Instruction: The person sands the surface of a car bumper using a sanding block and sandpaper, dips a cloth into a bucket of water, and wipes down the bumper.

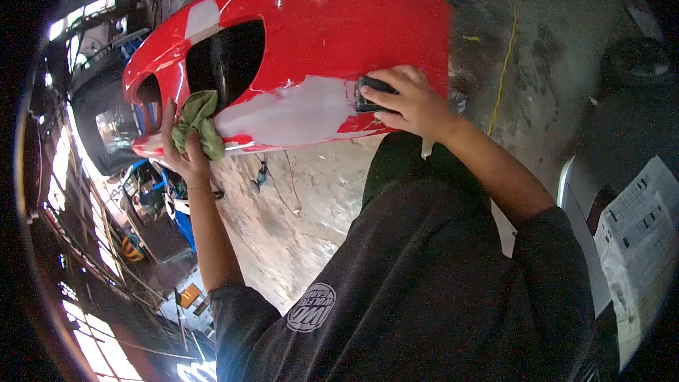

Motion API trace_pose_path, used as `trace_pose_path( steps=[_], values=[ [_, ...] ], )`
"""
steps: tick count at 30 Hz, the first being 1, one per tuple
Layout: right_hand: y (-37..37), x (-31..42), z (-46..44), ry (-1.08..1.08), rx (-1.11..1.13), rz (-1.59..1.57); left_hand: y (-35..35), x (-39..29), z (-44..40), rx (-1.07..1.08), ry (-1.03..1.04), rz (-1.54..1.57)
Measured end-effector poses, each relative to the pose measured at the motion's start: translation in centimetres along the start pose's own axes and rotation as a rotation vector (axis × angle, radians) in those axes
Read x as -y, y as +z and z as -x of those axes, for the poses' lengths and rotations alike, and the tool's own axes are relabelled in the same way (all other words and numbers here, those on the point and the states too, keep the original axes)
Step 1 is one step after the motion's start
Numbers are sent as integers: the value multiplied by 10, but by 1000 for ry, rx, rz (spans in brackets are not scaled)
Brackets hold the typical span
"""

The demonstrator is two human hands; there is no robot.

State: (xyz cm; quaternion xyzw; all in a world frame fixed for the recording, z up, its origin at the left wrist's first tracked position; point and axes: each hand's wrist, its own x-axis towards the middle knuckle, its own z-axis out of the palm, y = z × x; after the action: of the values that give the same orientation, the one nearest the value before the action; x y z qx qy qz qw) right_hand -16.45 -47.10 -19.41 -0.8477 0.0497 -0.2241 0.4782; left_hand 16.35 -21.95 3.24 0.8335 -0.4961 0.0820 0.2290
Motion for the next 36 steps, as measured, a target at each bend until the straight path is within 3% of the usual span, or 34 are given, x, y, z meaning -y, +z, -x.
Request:
trace_pose_path(
  steps=[3, 7, 14, 19, 22, 26, 27, 28, 29, 32, 36],
  values=[
    [-20, -8, 28, 110, -63, 95, 12, -28, 3, 169, 139, -53],
    [-46, -10, 72, 321, -76, 164, 54, -97, 0, 237, 237, -225],
    [-64, -3, 146, 641, -134, 233, 175, -168, 38, 406, 356, -124],
    [-55, -18, 262, 1012, -210, 97, 245, -204, 61, 636, 306, -141],
    [-24, -11, 360, 1204, -322, 136, 276, -218, 84, 766, 328, 23],
    [18, 55, 444, 1649, -349, -33, 279, -232, 116, 879, 237, 178],
    [36, 58, 480, 1627, -258, 140, 276, -228, 124, 859, 204, 217],
    [54, 63, 510, 1572, -309, 178, 271, -223, 133, 837, 169, 259],
    [55, 86, 503, 1502, -361, 142, 266, -218, 139, 816, 134, 303],
    [40, 135, 453, 1663, -347, 72, 243, -198, 153, 861, 15, 394],
    [28, 114, 473, 1616, -304, 195, 188, -196, 150, 867, -146, 372]
  ],
)
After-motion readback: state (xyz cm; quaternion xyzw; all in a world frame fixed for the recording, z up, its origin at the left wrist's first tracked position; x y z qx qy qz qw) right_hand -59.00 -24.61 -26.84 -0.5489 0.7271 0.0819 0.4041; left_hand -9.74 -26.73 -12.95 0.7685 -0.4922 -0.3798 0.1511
